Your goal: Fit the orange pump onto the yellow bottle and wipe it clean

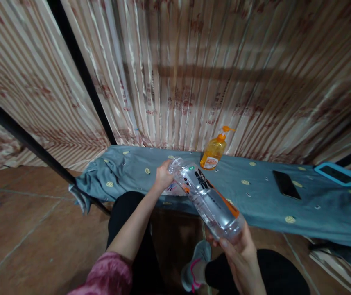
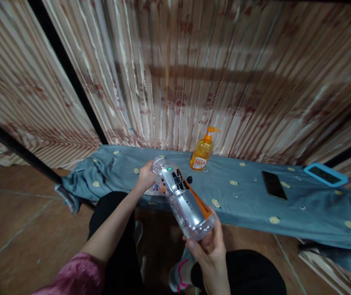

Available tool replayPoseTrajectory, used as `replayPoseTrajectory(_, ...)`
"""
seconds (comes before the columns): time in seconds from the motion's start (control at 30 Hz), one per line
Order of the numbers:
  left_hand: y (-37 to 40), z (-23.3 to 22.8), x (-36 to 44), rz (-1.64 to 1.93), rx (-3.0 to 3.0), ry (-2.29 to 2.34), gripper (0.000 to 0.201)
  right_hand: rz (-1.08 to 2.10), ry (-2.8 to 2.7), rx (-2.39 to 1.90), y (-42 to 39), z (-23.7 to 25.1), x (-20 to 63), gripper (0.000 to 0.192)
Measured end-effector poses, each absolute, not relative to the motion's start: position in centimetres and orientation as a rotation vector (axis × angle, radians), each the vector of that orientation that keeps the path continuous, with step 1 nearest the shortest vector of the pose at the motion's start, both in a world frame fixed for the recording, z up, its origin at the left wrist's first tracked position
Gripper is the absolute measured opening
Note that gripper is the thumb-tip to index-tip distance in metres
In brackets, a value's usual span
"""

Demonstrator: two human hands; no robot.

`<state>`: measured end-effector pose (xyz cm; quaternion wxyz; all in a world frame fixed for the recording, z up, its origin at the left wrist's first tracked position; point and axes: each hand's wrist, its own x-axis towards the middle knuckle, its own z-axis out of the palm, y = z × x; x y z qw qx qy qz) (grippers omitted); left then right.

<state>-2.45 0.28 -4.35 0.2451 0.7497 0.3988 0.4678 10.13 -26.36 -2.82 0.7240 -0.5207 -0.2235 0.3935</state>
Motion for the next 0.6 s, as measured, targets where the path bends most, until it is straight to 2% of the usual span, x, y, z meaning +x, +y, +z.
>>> replayPoseTrajectory(0.1,0.2,-4.4,-2.3,1.291,2.044,1.063,0.026,0.837,-0.471,-1.175,-26.7,-2.4,9.8,0.095)
replayPoseTrajectory(0.33,0.2,-4.7,-1.9,1.311,2.025,1.054,0.029,0.829,-0.474,-1.173,-27.3,-2.2,9.7,0.057)
replayPoseTrajectory(0.6,-0.1,-4.8,-1.9,1.315,2.034,1.016,0.029,0.807,-0.52,-1.255,-27.4,-0.9,9.6,0.06)
